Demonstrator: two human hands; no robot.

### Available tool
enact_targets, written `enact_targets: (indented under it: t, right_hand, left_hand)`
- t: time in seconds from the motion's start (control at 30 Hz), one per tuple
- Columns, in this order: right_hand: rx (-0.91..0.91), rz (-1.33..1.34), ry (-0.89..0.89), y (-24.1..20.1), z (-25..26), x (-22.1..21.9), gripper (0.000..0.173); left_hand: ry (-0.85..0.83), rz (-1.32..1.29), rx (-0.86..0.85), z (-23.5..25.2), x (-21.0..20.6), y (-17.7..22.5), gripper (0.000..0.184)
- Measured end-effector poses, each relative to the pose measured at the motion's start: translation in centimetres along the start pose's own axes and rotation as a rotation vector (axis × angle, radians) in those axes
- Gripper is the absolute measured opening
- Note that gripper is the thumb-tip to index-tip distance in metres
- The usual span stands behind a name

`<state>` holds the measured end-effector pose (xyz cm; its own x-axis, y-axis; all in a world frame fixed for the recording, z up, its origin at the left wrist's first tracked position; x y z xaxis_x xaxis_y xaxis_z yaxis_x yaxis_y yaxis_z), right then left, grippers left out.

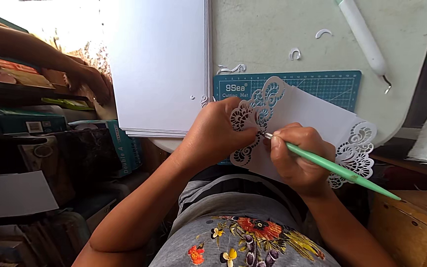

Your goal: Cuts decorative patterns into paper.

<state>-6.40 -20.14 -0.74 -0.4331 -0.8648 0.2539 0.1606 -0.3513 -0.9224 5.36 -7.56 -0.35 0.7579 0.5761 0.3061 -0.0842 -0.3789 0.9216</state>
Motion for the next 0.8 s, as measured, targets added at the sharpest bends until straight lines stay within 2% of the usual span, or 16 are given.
enact_targets:
  t: [0.5,0.8]
  right_hand:
    - [-0.041,0.079,-0.002,0.08,0.23,0.09,0.006]
    - [-0.033,0.041,-0.001,0.04,0.21,0.02,0.007]
  left_hand:
    - [0.007,-0.018,-0.023,-0.05,-0.03,-0.13,0.020]
    - [0.011,0.000,-0.029,-0.06,-0.05,-0.09,0.020]
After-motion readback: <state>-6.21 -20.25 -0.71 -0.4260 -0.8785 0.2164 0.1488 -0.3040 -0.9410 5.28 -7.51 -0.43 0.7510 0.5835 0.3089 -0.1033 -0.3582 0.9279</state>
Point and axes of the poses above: each hand's wrist, its own z-axis towards the middle knuckle, its own x-axis out of the back of the hand, y = z × x, the point moved 6 cm from there along z, towards the middle knuckle, and after that the axes turned 8 degrees about -x, right-handed, at the moved point
